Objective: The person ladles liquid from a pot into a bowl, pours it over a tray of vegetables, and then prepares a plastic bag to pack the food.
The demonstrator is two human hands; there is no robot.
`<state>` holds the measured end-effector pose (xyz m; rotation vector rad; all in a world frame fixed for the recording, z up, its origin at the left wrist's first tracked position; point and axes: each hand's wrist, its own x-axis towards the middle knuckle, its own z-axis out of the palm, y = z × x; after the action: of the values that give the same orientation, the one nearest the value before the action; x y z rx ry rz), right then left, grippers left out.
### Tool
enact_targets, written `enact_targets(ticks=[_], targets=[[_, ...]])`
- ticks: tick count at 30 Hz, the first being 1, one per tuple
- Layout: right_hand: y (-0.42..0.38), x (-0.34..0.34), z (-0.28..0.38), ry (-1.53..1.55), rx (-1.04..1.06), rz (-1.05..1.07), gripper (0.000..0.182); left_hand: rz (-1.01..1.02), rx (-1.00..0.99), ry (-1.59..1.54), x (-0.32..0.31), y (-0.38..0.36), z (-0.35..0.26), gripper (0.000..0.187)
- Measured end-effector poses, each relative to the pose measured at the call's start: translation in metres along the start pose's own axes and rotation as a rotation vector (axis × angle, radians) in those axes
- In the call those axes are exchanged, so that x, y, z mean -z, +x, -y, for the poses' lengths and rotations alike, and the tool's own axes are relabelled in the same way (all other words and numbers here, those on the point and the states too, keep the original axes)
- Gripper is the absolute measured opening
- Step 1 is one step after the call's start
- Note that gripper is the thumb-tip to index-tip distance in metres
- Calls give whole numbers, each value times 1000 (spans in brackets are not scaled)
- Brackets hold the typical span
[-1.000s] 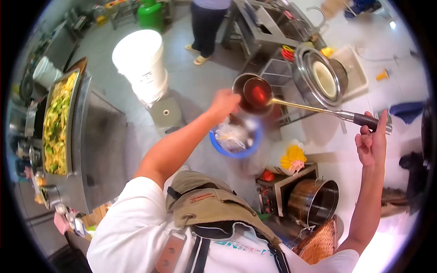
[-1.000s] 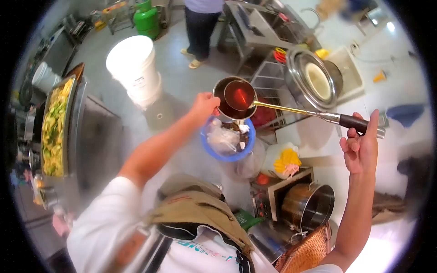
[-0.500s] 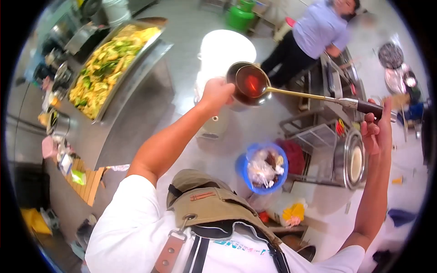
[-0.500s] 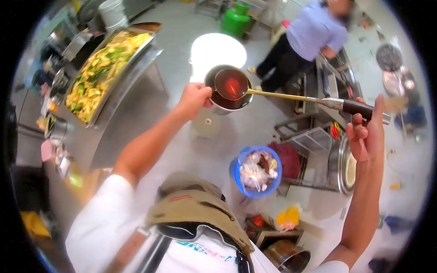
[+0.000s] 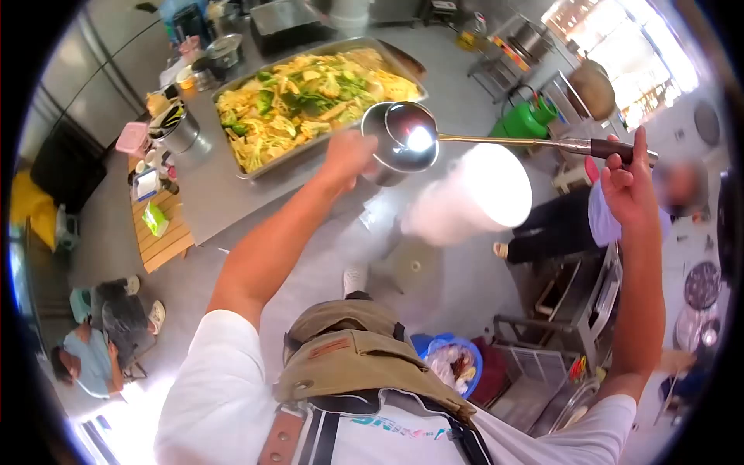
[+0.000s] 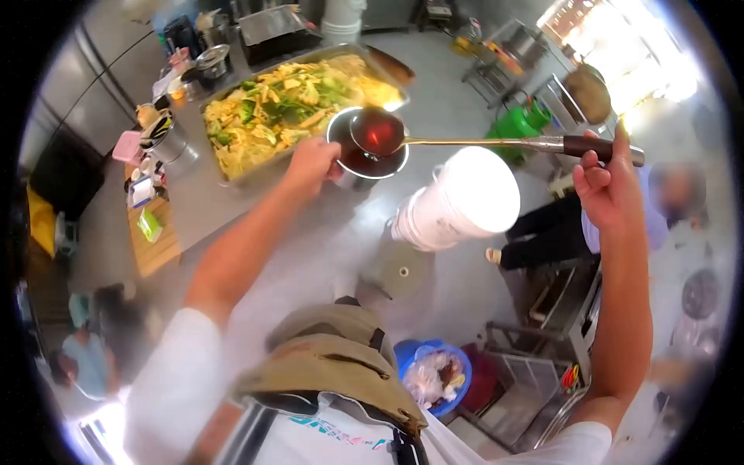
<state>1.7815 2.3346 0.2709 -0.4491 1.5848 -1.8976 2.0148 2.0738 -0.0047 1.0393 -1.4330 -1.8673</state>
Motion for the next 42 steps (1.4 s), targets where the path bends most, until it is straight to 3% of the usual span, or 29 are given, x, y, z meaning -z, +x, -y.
enact_targets(ticks=[4, 7, 9, 12, 15, 16, 23, 25, 27, 29, 37, 42], targets=[[80, -55, -8, -14, -9, 167, 50, -179, 34, -94, 39, 19, -27, 7], [135, -92, -10, -17, -59, 254, 49, -215, -51, -90, 76, 65, -6, 18], [181, -140, -13, -38, -74, 318, 49, -351, -83, -189, 91, 87, -21, 20], [235, -174, -18, -9, -136, 409, 49, -353, -73, -144, 112, 104, -17, 19], [276, -214, -29, -44, -157, 438, 49, -355, 11, -248, 124, 111, -26, 17], [286, -228, -33, -54, -167, 443, 49, -388, -46, -323, 123, 109, -32, 15], [324, -291, -86, 26, -205, 443, 50, -401, 37, -322, 149, 108, -49, 11], [337, -303, -104, 20, -208, 418, 51, -327, -190, -1, 165, 102, -36, 14], [343, -318, -119, 25, -205, 398, 52, -337, -177, 33, 170, 98, -42, 16], [344, -334, -133, 26, -204, 388, 53, -428, 66, -222, 170, 88, -61, 18], [351, -371, -180, 28, -250, 434, 53, -532, 53, -141, 179, 55, -54, 13], [352, -391, -204, 19, -314, 459, 49, -720, 54, -240, 169, 33, -51, 11]])
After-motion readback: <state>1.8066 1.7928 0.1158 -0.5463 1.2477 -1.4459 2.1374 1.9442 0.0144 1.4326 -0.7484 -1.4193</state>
